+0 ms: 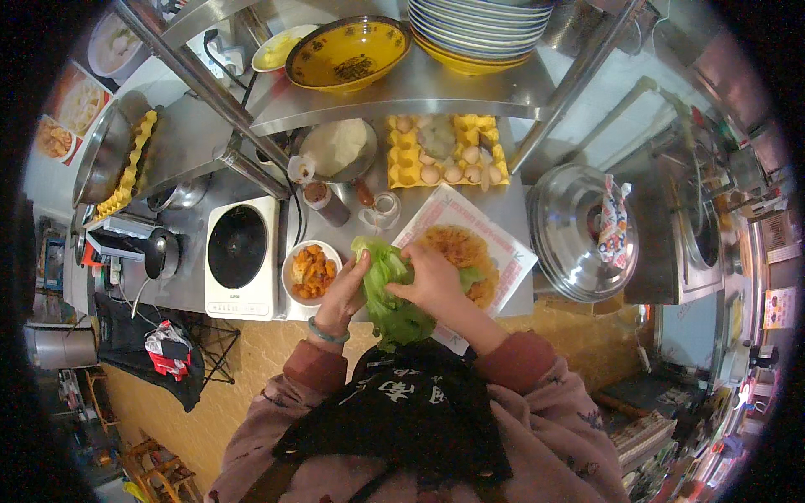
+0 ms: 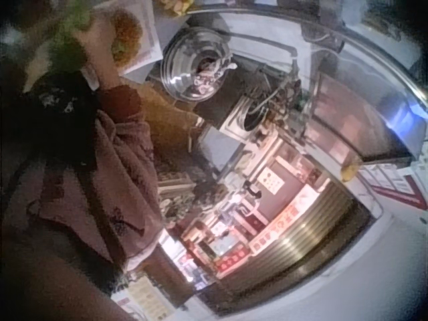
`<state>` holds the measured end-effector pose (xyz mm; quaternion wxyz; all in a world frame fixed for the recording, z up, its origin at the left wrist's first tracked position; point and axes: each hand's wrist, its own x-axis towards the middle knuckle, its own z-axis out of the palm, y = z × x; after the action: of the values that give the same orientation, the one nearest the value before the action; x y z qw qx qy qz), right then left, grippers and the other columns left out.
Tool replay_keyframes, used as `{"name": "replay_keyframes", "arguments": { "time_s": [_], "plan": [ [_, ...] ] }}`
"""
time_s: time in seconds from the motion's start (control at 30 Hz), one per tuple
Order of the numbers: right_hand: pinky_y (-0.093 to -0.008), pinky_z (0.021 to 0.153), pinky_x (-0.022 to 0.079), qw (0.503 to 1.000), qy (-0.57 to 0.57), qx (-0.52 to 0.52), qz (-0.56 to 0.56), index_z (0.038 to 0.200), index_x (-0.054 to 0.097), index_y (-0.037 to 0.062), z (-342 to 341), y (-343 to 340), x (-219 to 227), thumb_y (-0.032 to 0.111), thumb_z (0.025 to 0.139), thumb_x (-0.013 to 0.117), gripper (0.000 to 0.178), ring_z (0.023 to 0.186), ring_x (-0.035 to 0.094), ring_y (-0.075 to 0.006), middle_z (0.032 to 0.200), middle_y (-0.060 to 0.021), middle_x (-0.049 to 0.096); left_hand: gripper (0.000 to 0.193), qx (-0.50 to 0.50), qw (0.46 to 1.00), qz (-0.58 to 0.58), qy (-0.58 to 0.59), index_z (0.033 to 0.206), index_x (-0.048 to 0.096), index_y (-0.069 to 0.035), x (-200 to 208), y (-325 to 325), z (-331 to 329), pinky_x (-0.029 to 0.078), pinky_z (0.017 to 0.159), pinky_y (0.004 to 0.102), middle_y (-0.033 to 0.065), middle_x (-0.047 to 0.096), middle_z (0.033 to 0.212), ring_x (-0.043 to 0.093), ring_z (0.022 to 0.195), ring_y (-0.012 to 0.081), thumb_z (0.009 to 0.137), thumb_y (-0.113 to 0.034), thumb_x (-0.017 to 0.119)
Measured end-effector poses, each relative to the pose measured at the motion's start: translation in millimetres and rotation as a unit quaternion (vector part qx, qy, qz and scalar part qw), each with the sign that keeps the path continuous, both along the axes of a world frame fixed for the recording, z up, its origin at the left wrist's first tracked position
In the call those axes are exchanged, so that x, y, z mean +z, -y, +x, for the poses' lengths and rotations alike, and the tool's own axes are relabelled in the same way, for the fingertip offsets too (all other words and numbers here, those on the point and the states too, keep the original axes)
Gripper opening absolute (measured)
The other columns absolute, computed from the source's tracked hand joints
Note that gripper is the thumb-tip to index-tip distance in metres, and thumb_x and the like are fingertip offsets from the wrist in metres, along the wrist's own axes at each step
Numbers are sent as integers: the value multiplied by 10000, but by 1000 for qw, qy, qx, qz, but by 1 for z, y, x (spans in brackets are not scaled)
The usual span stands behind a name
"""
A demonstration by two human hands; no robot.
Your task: The person assembles wraps by spreading sauce on a flatbread, adding lettuce and fried items, then rolling and wrapping them in paper. The process is repeated for a second wrap.
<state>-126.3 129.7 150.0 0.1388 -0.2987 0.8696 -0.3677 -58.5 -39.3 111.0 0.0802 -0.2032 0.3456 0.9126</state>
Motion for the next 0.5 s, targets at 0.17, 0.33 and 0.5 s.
{"name": "replay_keyframes", "arguments": {
  "time_s": [0.17, 0.33, 0.5],
  "plan": [
    [-377, 746, 461, 998, 31, 35, 48, 1047, 519, 19, -6, -9, -12, 277, 610, 718, 545, 846, 580, -309, 922, -165, 583, 504, -16, 999, -18, 35, 1267, 372, -11, -2, -5, -3, 480, 842, 334, 111, 527, 1149, 546, 1037, 211, 884, -259, 585],
    [-387, 762, 464, 997, 48, 26, 61, 1070, 513, 20, -5, -14, -19, 233, 593, 700, 555, 881, 582, -326, 946, -185, 592, 528, 1, 999, 3, 35, 1263, 371, 1, -7, -14, -2, 485, 835, 336, 123, 528, 1145, 547, 1038, 216, 869, -258, 607],
    [-414, 734, 460, 995, 70, 14, 73, 1045, 532, 44, -7, -20, -19, 236, 571, 701, 539, 851, 591, -336, 883, -173, 613, 518, -13, 997, -57, 44, 1242, 390, 5, -8, -20, 0, 485, 825, 323, 126, 535, 1129, 553, 1023, 210, 859, -254, 623]
  ]
}}
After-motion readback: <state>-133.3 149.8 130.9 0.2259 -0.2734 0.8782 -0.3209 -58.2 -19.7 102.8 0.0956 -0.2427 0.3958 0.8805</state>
